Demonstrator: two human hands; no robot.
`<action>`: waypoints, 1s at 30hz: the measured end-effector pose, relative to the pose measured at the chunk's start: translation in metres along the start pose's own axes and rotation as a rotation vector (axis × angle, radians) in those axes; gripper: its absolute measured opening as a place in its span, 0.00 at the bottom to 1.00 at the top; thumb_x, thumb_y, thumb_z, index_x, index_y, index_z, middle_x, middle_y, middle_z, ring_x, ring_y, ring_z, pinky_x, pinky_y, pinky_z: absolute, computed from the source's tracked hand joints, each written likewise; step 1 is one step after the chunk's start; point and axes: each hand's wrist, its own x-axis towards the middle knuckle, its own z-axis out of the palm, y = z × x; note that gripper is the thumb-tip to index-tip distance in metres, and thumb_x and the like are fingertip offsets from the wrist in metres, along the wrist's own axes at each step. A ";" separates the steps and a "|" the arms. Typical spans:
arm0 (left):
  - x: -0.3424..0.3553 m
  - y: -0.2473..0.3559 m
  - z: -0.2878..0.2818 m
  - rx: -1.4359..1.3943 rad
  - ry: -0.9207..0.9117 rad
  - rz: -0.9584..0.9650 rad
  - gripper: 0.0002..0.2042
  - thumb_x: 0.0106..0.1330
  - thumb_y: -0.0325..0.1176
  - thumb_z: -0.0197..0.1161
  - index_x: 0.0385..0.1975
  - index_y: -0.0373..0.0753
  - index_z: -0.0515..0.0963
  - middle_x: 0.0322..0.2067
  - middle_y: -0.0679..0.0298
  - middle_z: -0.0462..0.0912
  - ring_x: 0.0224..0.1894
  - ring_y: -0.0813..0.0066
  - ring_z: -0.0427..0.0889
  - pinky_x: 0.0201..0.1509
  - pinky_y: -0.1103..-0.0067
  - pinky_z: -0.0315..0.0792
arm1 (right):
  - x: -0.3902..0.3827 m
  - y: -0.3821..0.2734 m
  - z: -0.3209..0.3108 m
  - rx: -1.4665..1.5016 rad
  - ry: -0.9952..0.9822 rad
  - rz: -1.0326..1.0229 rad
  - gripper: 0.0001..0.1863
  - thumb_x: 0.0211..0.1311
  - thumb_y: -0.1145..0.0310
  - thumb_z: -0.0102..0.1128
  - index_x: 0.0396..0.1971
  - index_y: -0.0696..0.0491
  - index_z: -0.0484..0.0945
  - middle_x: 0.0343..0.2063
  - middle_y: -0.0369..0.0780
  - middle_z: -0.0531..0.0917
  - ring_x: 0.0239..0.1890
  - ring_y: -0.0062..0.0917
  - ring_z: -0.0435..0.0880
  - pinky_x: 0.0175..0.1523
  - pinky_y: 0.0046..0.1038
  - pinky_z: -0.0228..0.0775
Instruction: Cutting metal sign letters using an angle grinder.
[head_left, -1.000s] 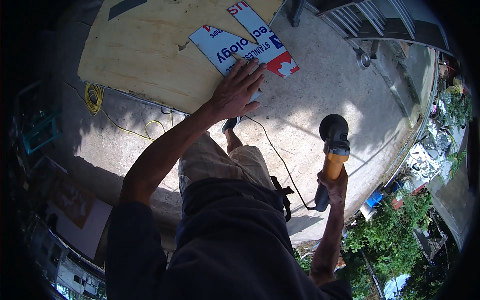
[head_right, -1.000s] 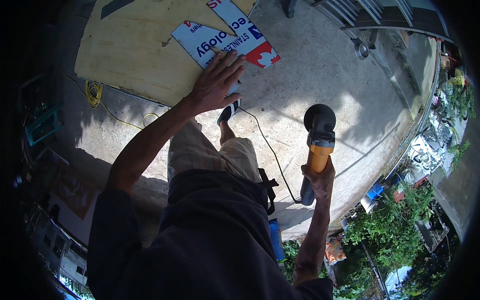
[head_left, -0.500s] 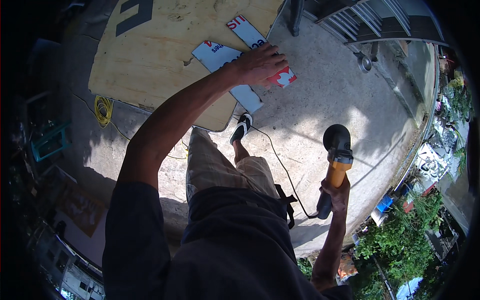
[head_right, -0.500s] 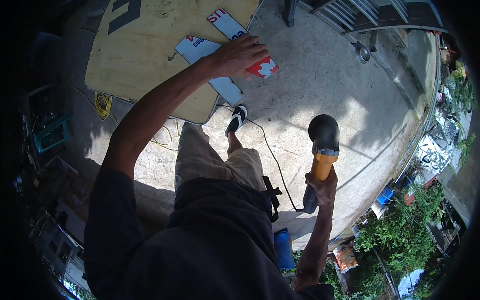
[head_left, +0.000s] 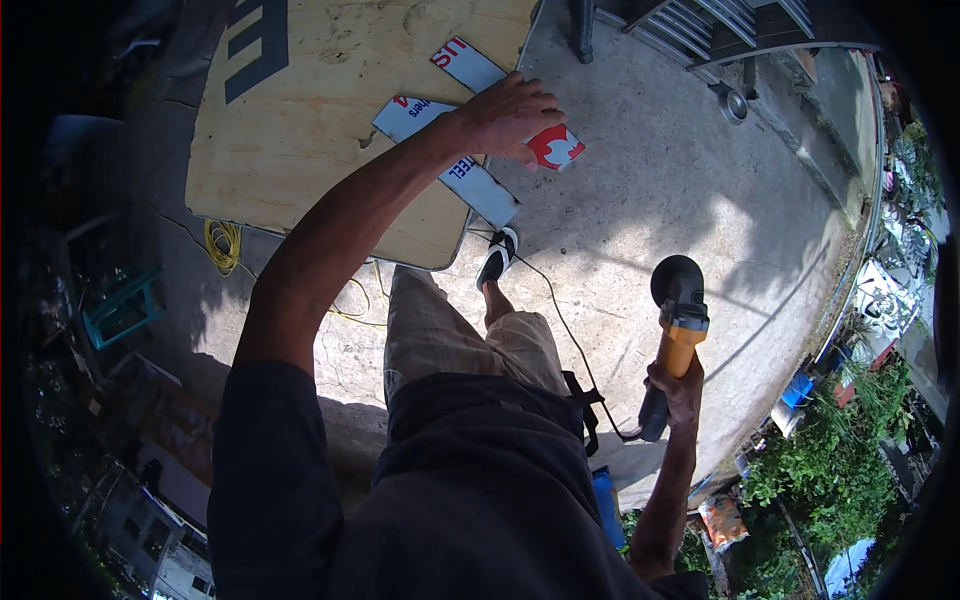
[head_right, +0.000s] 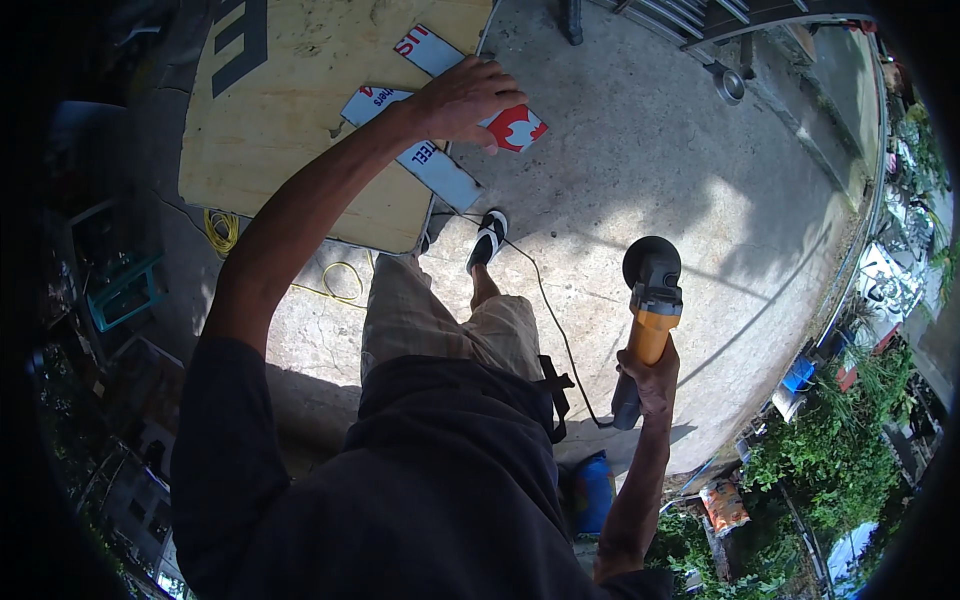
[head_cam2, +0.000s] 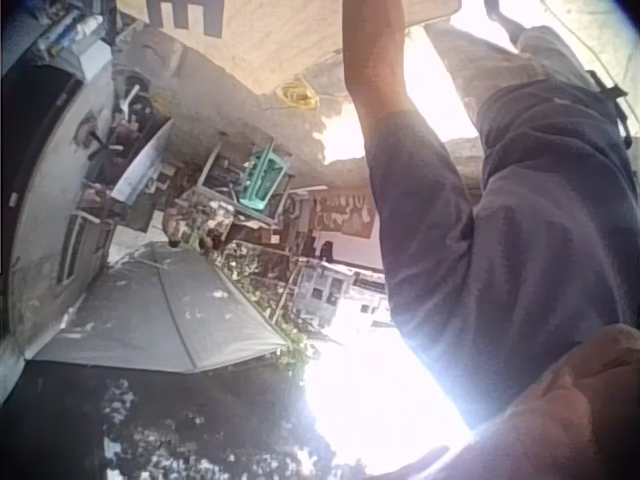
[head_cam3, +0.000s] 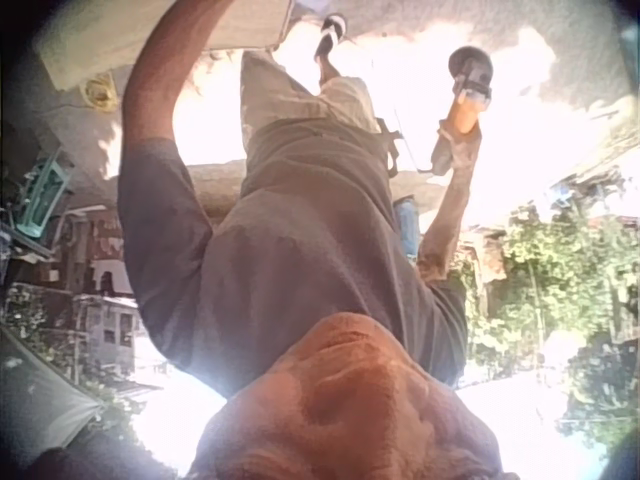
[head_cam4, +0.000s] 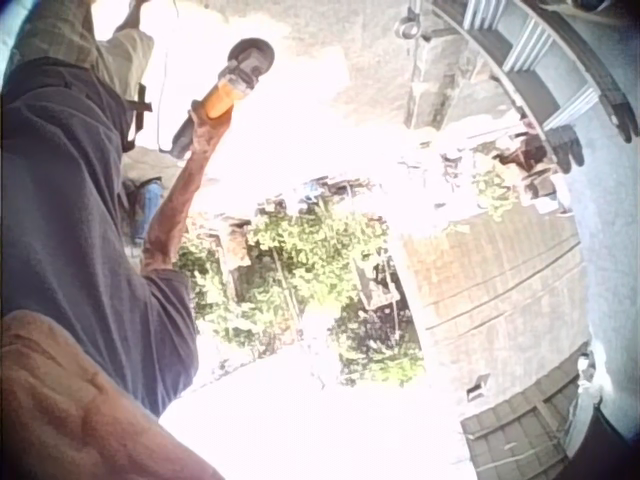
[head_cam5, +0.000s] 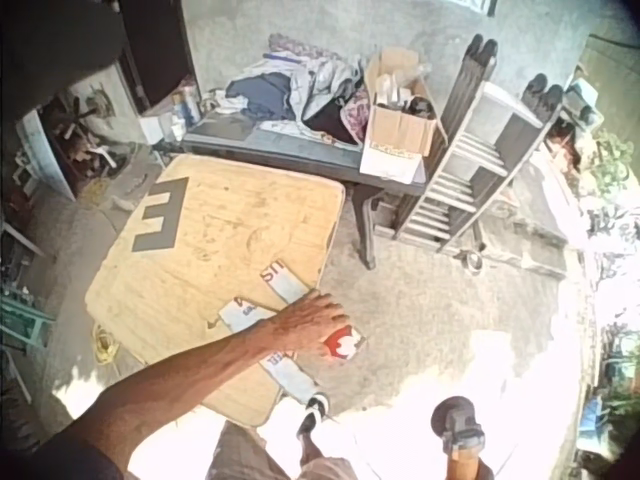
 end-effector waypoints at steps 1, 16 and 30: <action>-0.001 0.001 0.000 -0.003 0.003 -0.008 0.46 0.39 0.50 0.83 0.64 0.42 0.75 0.57 0.67 0.79 0.62 0.66 0.73 0.68 0.68 0.63 | 0.000 0.000 0.000 0.001 -0.004 0.000 0.26 0.48 0.72 0.74 0.48 0.58 0.75 0.30 0.38 0.82 0.27 0.25 0.84 0.36 0.29 0.80; -0.002 -0.024 0.006 -0.092 0.255 -0.193 0.10 0.64 0.39 0.72 0.38 0.42 0.86 0.39 0.64 0.88 0.55 0.64 0.79 0.60 0.67 0.70 | 0.005 -0.013 -0.002 -0.001 -0.034 0.016 0.23 0.46 0.72 0.72 0.45 0.58 0.76 0.28 0.38 0.79 0.25 0.25 0.83 0.34 0.29 0.78; -0.055 -0.092 -0.038 -0.563 -0.068 -0.327 0.12 0.69 0.36 0.68 0.36 0.31 0.84 0.28 0.58 0.87 0.29 0.75 0.82 0.37 0.73 0.75 | 0.005 -0.003 0.003 0.206 -0.044 -0.019 0.25 0.44 0.67 0.72 0.43 0.57 0.75 0.25 0.38 0.79 0.23 0.26 0.82 0.32 0.29 0.78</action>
